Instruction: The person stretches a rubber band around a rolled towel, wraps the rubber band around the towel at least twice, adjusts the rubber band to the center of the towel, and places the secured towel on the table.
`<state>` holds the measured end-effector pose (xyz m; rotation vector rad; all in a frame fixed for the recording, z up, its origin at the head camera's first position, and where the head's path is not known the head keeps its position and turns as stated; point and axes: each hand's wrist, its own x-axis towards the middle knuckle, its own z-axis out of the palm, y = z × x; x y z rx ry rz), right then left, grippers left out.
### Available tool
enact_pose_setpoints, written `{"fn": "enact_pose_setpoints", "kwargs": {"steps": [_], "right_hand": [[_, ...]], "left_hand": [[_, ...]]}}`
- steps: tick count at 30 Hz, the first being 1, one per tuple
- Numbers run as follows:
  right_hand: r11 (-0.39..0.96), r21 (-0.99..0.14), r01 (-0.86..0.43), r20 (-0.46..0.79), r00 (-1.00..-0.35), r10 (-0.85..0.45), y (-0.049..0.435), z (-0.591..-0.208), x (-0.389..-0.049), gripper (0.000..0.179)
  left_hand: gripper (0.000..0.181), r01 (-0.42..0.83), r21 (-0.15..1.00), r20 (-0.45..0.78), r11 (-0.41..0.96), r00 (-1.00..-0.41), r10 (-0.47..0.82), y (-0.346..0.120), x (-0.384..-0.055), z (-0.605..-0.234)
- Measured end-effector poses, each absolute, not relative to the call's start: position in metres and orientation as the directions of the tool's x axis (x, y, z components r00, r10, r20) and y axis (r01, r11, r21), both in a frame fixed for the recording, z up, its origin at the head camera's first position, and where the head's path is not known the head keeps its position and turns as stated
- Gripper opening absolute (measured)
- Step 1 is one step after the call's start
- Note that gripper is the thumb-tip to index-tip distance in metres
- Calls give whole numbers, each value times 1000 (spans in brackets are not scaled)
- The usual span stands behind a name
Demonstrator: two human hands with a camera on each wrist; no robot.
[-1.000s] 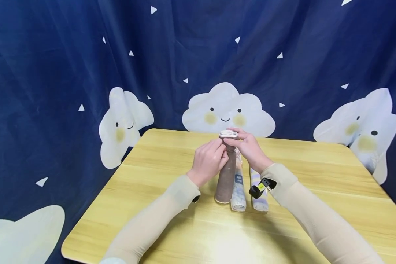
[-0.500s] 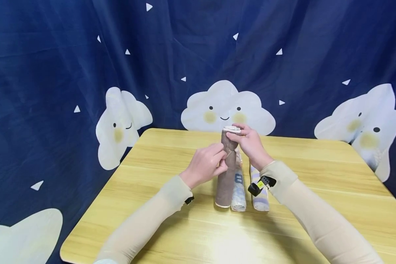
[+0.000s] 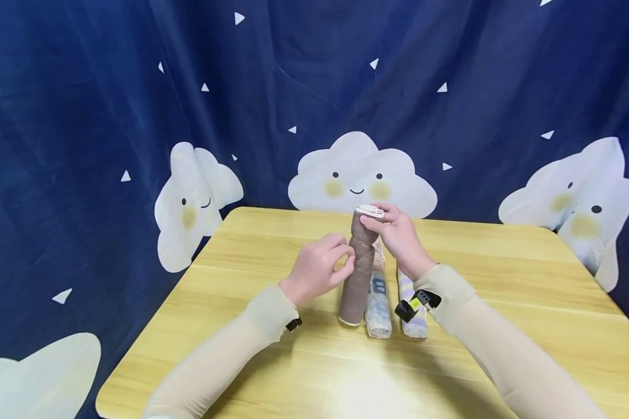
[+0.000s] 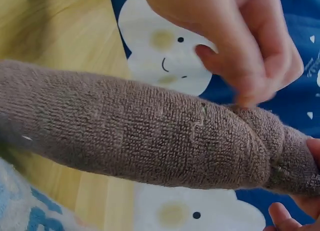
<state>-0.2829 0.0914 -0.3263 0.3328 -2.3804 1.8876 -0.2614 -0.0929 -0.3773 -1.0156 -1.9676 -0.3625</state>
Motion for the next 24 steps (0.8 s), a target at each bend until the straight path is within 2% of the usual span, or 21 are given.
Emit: {"fn": "enact_pose_setpoints", "kwargs": {"steps": [4,7,16,24], "right_hand": [[219,-948,-233,216,-971,-98,90,-323,-276,39],[226,-952,-208,192,-977,-90,88,-321,-272,39],[194,-974,-117,100,-990,-96,89,-320,-271,35],[210,-970,-125,109,-990,-87,91,-322,-273,34]], "left_hand": [[12,754,-158,860,637,-212,465,-91,-264,-365],[14,734,-219,842,643,-191,505,-89,-263,-356],[18,664,-373,701,648,-256,666,-80,-261,-347],[17,627,-463,680,626,-202,705,-77,-271,-355]]}}
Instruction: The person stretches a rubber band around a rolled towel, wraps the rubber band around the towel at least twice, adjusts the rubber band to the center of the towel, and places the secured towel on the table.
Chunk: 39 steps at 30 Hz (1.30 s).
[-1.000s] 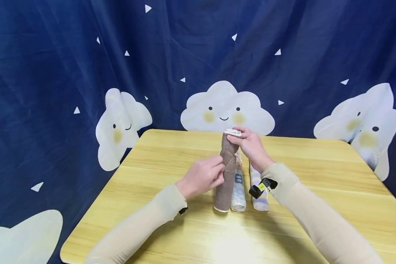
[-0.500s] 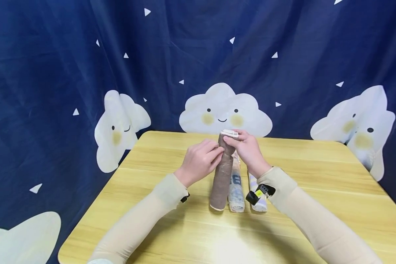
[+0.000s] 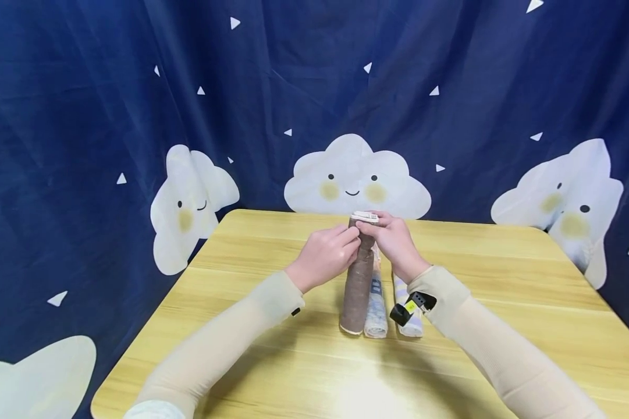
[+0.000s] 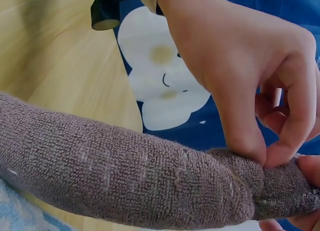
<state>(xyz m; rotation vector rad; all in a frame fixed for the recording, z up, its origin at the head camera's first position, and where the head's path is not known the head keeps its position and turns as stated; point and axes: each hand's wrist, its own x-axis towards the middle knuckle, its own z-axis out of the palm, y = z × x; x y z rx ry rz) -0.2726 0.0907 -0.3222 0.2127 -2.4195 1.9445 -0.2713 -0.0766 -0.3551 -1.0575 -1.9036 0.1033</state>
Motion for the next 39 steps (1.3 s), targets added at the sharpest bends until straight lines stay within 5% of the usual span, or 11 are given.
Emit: {"fn": "enact_pose_setpoints", "kwargs": {"steps": [15,21,32,39], "right_hand": [[112,-993,-40,34,-998,-58,92,-321,-273,37],[135,-990,-33,26,-998,-58,93,-324,-275,37],[220,-967,-125,121,-992,-32,96,-323,-283,40],[216,-969,-117,119,-993,-2,99,-326,-292,39]], "left_hand": [[27,600,-511,708,616,-112,697,-74,-273,-362],[24,551,-552,679,626,-139,721,-71,-278,-365],[25,572,-556,693,604,-83,716,-78,-280,-367],[9,714,-372,684,593,-221,695,-72,-269,-376]]}}
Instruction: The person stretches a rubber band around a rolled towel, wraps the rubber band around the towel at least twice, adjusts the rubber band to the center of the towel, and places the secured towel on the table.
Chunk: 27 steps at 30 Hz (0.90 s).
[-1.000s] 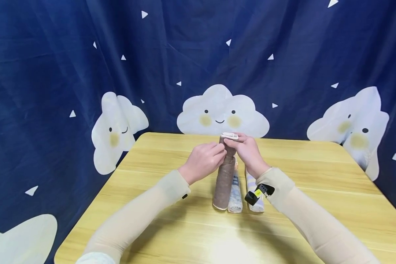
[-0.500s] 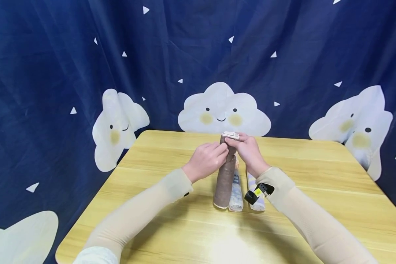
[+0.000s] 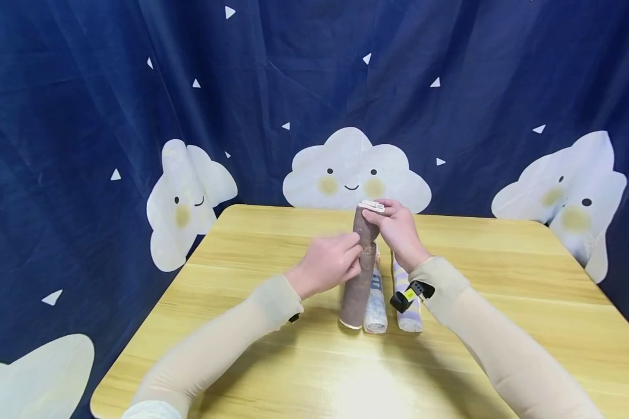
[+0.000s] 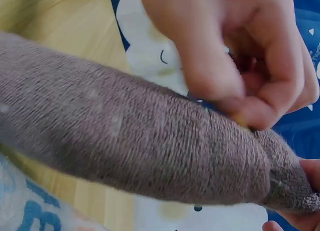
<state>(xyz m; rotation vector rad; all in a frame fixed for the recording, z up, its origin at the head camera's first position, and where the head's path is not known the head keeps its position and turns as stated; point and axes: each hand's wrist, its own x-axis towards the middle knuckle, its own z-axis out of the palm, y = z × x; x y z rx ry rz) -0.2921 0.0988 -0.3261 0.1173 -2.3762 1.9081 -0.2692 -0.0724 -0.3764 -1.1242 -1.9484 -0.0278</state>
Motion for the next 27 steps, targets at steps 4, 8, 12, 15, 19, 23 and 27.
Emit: {"fn": "enact_pose_setpoints", "kwargs": {"steps": [4,8,12,15,19,23,27], "right_hand": [[224,-970,-91,93,-996,-3,100,-328,-293,36],[223,-970,-98,103,-995,14,101,-328,-292,36],[273,-948,-162,175,-984,24,97,-328,-289,37],[341,-905,-253,281,-959,33,92,-326,-281,38],[375,-858,-351,405,-911,75,89,-319,-273,36],[385,-841,-381,446,-890,94,86,-316,-270,32],[393,-846,-360,429,-897,103,87,-315,-266,33]], "left_hand": [[9,784,-289,638,550,-271,721,-73,-259,-391],[11,816,-227,638,531,-287,714,-87,-251,-405],[5,784,-123,707,609,-361,608,-99,-253,-403],[4,759,-52,782,649,-373,499,-96,-258,-393],[10,751,-121,855,650,-254,453,-86,-260,-380],[14,689,-276,846,670,-157,510,-77,-256,-377],[17,627,-362,822,690,-134,553,-71,-255,-379]]}}
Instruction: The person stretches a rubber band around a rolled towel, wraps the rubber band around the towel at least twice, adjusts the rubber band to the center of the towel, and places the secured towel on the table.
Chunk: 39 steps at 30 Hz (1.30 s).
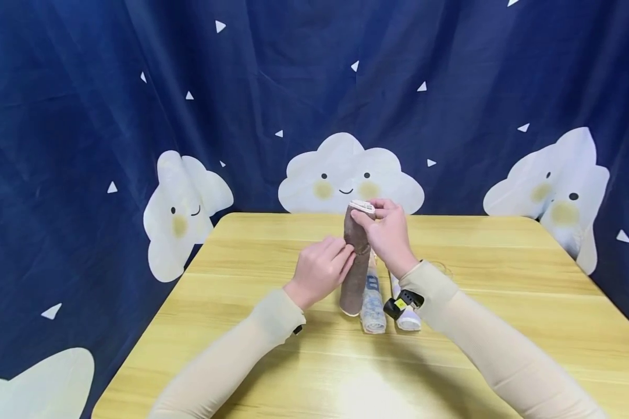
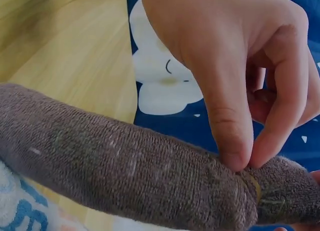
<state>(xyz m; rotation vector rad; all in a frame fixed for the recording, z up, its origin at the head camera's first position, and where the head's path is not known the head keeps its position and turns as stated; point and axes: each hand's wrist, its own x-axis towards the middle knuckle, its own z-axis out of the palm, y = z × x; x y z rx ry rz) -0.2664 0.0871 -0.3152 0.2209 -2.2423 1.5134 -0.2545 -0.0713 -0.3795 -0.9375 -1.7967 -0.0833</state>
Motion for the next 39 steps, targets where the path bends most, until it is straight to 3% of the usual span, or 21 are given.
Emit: {"fn": "enact_pose_setpoints", "kwargs": {"steps": [8,21,26,30,33,36,39], "right_hand": [[403,-858,-320,393,-912,113,89,-314,-266,33],[461,-849,-258,352,-927,129,91,-315,-267,38],[453,-862,-227,317,-939,134,93,-317,-269,41],[432,-881,-193,276,-951,137,94,-318,-270,44],[432,-883,-185,264,-956,130,93,-317,-269,44],[452,-875,-174,242,-966,96,95,-316,-269,45],[500,-844,-195,250,-967,45,99,-316,-270,47]], "left_hand": [[15,594,-438,822,675,-39,568,-65,-261,-388],[12,487,-346,866,802,-163,473,-54,-268,-397],[19,558,-176,886,811,-269,377,-52,-268,-399],[36,522,20,864,853,-438,247,-48,-264,-396],[37,445,97,825,890,-536,178,-46,-265,-393],[29,419,121,810,900,-566,155,-48,-267,-393],[21,441,101,821,892,-544,176,-51,-269,-395]]}}
